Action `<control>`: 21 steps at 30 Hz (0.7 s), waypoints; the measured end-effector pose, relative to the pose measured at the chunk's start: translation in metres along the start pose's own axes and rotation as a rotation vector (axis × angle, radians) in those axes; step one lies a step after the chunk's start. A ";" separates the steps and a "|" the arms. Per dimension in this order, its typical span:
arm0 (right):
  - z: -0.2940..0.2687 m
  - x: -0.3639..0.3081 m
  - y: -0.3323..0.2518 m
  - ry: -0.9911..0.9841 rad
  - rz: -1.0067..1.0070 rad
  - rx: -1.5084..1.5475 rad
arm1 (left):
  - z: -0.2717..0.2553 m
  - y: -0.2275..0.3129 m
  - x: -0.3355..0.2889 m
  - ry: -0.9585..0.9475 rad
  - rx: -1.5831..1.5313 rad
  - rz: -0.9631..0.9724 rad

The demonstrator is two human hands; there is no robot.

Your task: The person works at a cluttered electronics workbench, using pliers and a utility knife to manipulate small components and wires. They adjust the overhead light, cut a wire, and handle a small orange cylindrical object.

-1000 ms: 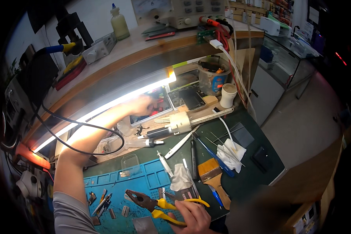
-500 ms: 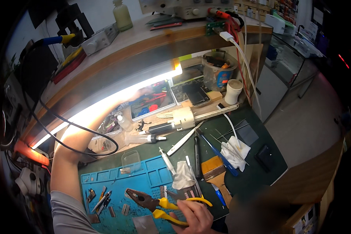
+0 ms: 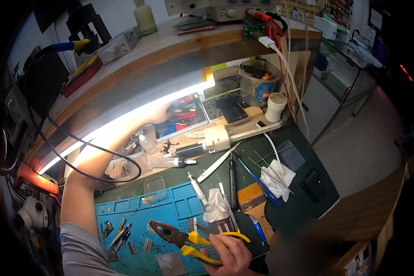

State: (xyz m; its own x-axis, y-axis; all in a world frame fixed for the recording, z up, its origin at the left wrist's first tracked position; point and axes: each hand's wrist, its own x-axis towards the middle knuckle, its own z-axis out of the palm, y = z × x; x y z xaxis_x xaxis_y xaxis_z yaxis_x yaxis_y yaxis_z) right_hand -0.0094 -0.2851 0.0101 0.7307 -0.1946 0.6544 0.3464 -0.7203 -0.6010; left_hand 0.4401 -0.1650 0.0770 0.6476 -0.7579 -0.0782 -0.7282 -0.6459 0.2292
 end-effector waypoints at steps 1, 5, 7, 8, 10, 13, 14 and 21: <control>0.000 0.000 0.000 0.001 -0.002 0.002 | -0.001 -0.001 -0.001 -0.007 0.000 -0.002; 0.002 -0.001 0.000 0.005 -0.003 0.008 | -0.003 -0.003 -0.005 -0.033 0.000 0.000; 0.001 0.000 0.001 0.008 -0.003 0.005 | -0.002 -0.001 -0.003 -0.041 0.002 0.006; 0.001 0.000 0.000 0.010 -0.003 0.003 | 0.000 0.000 -0.003 -0.035 0.004 0.009; 0.001 0.000 0.000 0.010 -0.001 0.008 | 0.000 0.001 -0.005 -0.034 0.021 0.001; 0.001 -0.001 0.001 0.012 0.001 0.013 | 0.005 0.005 -0.006 -0.030 0.045 -0.001; 0.001 -0.001 0.001 0.014 -0.002 0.008 | 0.006 0.006 -0.005 -0.027 0.057 0.003; 0.001 0.000 0.001 0.004 0.005 0.006 | 0.013 0.006 -0.005 -0.010 0.073 -0.012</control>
State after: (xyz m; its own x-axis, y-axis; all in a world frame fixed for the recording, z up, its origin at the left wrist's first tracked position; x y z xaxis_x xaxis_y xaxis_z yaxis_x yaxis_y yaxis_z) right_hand -0.0083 -0.2852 0.0095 0.7304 -0.2010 0.6528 0.3459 -0.7154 -0.6071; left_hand 0.4296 -0.1660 0.0667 0.6544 -0.7507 -0.0906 -0.7351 -0.6597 0.1565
